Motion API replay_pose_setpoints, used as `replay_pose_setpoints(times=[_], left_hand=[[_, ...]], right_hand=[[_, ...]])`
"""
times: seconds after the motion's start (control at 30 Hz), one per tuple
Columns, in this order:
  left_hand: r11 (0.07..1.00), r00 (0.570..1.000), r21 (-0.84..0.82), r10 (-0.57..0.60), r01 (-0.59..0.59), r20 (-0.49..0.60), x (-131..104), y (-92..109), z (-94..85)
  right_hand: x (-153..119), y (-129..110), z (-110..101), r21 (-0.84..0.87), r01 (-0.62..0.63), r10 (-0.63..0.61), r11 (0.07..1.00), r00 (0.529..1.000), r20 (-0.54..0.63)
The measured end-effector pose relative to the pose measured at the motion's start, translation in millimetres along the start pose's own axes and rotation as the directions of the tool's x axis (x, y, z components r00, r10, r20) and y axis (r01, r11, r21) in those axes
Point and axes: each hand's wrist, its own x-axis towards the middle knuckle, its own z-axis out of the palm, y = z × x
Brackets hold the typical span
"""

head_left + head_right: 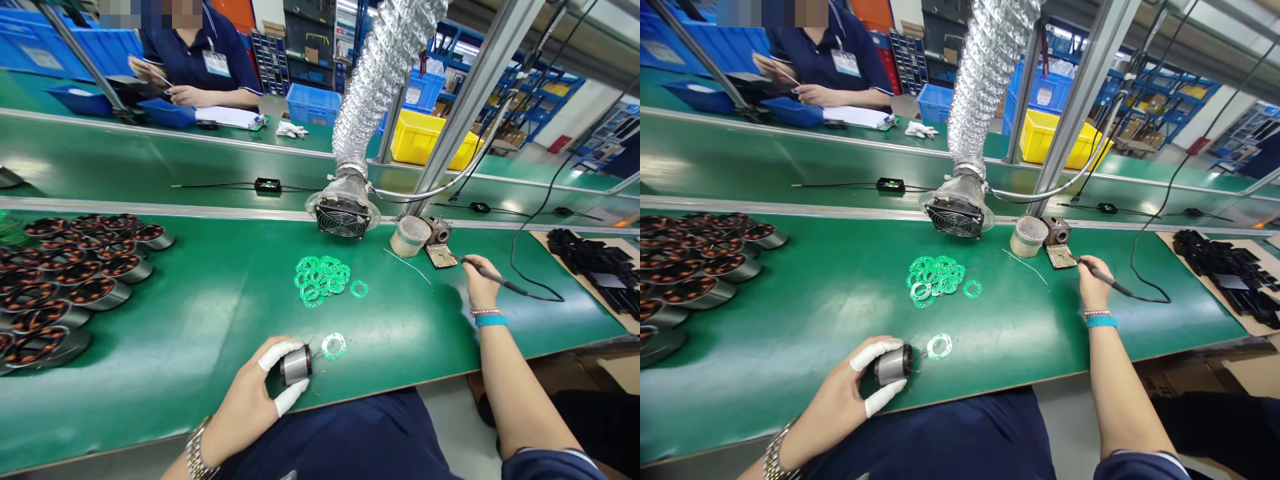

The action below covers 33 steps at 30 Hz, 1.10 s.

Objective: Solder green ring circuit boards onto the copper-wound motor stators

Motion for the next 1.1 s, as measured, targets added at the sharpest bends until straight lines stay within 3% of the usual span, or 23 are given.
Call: replay_pose_setpoints(times=[0.17, 0.23, 0.27, 0.33, 0.37, 0.43, 0.47, 0.5, 0.53, 0.57, 0.63, 0.7, 0.8, 0.87, 0.9, 0.97, 1.1], left_hand=[[0.999, 1.0, -0.047, -0.028, 0.028, 0.005, -1, 3, -2.9], [0.994, 0.998, -0.089, -0.061, 0.063, 0.023, -2, 3, -4.1], [0.989, 0.996, -0.122, -0.081, 0.084, 0.035, -2, 3, -4.4], [0.968, 0.992, -0.218, -0.116, 0.125, 0.053, -2, 2, -4.3], [0.95, 0.989, -0.278, -0.132, 0.144, 0.062, -2, 3, -3.8], [0.898, 0.984, -0.402, -0.158, 0.176, 0.078, -1, 4, -2.2], [0.868, 0.981, -0.457, -0.172, 0.194, 0.09, -1, 5, -1.3], [0.84, 0.978, -0.5, -0.184, 0.21, 0.103, -1, 6, -0.5], [0.819, 0.975, -0.528, -0.19, 0.223, 0.118, -1, 7, 0.0], [0.811, 0.973, -0.537, -0.188, 0.231, 0.134, -1, 8, 0.3], [0.844, 0.972, -0.485, -0.175, 0.229, 0.154, -2, 9, 0.3], [0.912, 0.976, -0.353, -0.166, 0.206, 0.14, -2, 9, -0.1], [0.965, 0.978, -0.171, -0.184, 0.198, 0.096, -3, 9, -0.4], [0.972, 0.977, -0.121, -0.195, 0.204, 0.082, -3, 9, -0.6], [0.973, 0.978, -0.108, -0.194, 0.201, 0.076, -2, 10, -0.9], [0.977, 0.981, -0.099, -0.183, 0.189, 0.065, -2, 11, -1.3], [0.973, 0.98, -0.12, -0.195, 0.199, 0.044, -1, 12, -1.2]], right_hand=[[-22, -26, -11, -0.078, 0.15, -0.132, 0.986, 0.971, 0.201], [-45, -47, -14, -0.054, 0.199, -0.18, 0.979, 0.952, 0.246], [-59, -60, -14, -0.028, 0.269, -0.251, 0.963, 0.928, 0.274], [-91, -87, -12, 0.1, 0.274, -0.292, 0.956, 0.883, 0.368], [-107, -100, -10, 0.204, 0.289, -0.352, 0.935, 0.825, 0.443], [-133, -121, -1, 0.452, 0.363, -0.579, 0.815, 0.554, 0.598], [-143, -129, 5, 0.521, 0.358, -0.632, 0.775, 0.46, 0.624], [-150, -135, 11, 0.576, 0.347, -0.672, 0.74, 0.387, 0.631], [-155, -139, 16, 0.603, 0.341, -0.693, 0.721, 0.35, 0.63], [-157, -141, 21, 0.607, 0.339, -0.696, 0.718, 0.348, 0.629], [-161, -145, 29, 0.573, 0.335, -0.664, 0.748, 0.401, 0.631], [-165, -150, 35, 0.507, 0.293, -0.581, 0.811, 0.509, 0.635], [-177, -160, 43, 0.436, 0.131, -0.404, 0.89, 0.67, 0.623], [-185, -168, 47, 0.432, -0.019, -0.289, 0.902, 0.715, 0.636], [-188, -172, 48, 0.439, -0.106, -0.24, 0.892, 0.711, 0.661], [-190, -179, 47, 0.452, -0.289, -0.168, 0.844, 0.657, 0.735], [-186, -182, 39, 0.465, -0.523, -0.218, 0.714, 0.465, 0.858]])
